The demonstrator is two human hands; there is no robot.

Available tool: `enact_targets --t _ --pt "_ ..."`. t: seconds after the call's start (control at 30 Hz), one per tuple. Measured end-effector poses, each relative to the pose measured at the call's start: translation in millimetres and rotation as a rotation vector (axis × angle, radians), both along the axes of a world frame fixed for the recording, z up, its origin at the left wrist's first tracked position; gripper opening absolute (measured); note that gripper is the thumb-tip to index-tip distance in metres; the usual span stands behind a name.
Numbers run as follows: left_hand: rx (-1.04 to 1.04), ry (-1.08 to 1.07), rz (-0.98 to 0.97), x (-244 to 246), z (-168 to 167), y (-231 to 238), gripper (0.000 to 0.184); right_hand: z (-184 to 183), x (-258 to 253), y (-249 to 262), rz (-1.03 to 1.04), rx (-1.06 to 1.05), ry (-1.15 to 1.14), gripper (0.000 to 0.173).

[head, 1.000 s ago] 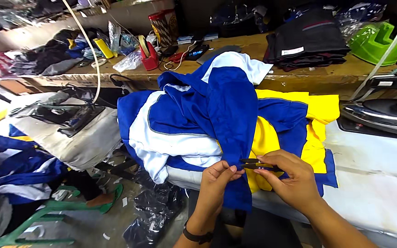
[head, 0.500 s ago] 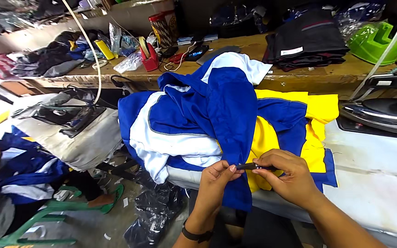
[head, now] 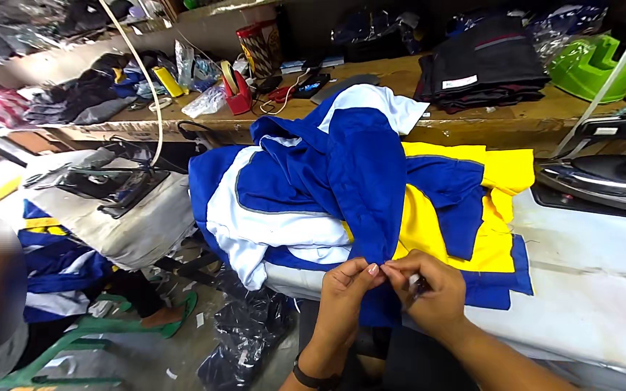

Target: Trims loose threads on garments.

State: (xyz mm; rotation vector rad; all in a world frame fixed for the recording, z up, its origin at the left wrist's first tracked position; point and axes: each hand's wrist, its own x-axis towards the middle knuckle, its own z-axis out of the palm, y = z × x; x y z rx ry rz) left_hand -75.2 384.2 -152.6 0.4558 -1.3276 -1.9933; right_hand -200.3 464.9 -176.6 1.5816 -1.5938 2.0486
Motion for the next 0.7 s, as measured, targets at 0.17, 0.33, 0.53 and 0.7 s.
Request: enact_targets --t 0.17,0.33,0.53,0.7 --pt "0.197 0.018 -0.063 3 5 -5 0.022 20 -21 26 0.193 0.244 -0.268 0.034" --pt "0.289 0.038 -0.094 3 6 -8 0.022 11 -45 50 -0.092 0.351 0.042 0.032" --pt "0.295 0.038 -0.115 3 6 -7 0.021 12 -45 44 -0.174 0.326 0.238 0.025" --pt "0.28 0.018 -0.108 3 7 -7 0.02 21 -50 38 -0.191 0.308 0.368 0.025"
